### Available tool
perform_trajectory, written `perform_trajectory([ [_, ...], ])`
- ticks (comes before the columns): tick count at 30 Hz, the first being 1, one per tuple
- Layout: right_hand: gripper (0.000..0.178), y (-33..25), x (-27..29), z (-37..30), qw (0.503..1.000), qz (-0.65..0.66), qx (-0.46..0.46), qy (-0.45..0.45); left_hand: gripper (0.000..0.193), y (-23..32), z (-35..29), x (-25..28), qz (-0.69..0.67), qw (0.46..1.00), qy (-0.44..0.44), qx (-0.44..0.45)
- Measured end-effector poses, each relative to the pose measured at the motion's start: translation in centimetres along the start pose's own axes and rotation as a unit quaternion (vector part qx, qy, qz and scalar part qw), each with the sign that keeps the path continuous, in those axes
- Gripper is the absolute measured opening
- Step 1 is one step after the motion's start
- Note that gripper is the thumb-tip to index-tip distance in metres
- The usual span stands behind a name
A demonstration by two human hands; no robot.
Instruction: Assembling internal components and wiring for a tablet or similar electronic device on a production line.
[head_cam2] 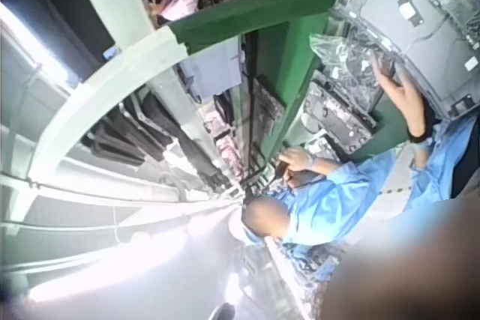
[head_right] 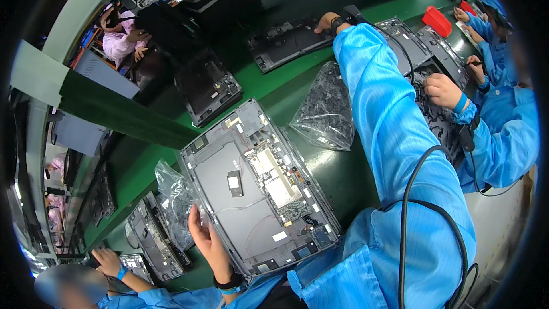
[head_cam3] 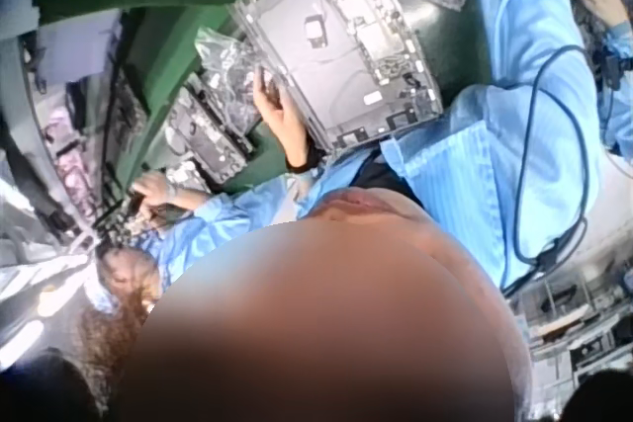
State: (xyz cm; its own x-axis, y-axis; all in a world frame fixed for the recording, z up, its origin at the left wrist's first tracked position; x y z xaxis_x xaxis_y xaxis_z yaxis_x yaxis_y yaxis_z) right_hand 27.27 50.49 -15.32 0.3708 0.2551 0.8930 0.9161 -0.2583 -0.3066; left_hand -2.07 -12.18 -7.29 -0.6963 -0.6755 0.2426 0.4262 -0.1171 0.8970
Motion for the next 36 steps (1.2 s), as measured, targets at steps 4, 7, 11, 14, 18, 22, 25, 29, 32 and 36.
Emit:
perform_trajectory([
  [4,0.048,0.3,0.8,-1.6,0.999,0.024,0.01,-0.027,0.05,2.6,-0.1,2.0,0.029,0.999,0.014,-0.032],
  [7,0.051,-0.2,2.2,-4.0,0.973,0.212,0.041,-0.079,0.05,5.5,0.4,3.4,0.042,0.996,0.008,-0.081],
  [11,0.026,-0.6,1.9,-6.9,0.823,0.521,0.048,-0.223,0.048,10.2,2.0,2.8,-0.026,0.989,-0.066,-0.133],
  [14,0.018,-1.1,1.8,-12.8,0.781,0.584,0.053,-0.216,0.05,13.5,2.9,1.3,-0.126,0.975,-0.151,-0.1],
  [18,0.02,1.7,1.8,-20.7,0.635,0.729,0.031,-0.255,0.052,15.8,4.1,-5.0,-0.225,0.931,-0.285,-0.031],
  [22,0.019,2.4,4.5,-34.0,0.578,0.774,0.106,-0.234,0.046,14.7,5.7,-9.7,-0.294,0.906,-0.296,0.079],
  [25,0.022,4.1,6.1,-42.0,0.574,0.761,0.195,-0.231,0.041,14.0,7.4,-13.6,-0.313,0.911,-0.246,0.107],
  [29,0.026,4.9,4.6,-50.4,0.535,0.773,0.215,-0.263,0.035,14.5,9.3,-14.4,-0.36,0.903,-0.234,0.027],
  [32,0.039,5.6,2.8,-53.2,0.51,0.756,0.241,-0.332,0.022,13.9,10.1,-11.8,-0.381,0.91,-0.156,0.04],
  [36,0.05,10.5,1.6,-49.0,0.466,0.775,0.247,-0.349,0.025,11.6,9.6,-6.9,-0.32,0.937,-0.119,0.077],
])
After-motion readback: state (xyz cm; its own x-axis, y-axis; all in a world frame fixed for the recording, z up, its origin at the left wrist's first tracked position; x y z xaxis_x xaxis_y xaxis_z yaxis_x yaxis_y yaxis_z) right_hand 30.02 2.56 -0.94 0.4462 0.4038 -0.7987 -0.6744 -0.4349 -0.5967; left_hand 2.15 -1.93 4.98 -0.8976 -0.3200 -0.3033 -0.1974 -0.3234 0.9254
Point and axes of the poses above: each hand's wrist, its own z-axis towards the middle knuckle, its own x-axis out of the back of the hand, y = z × x, the point moved 10 cm from there along z, towards the middle knuckle, and after that the axes turned 15 degrees about -x, right-handed, at the moved point
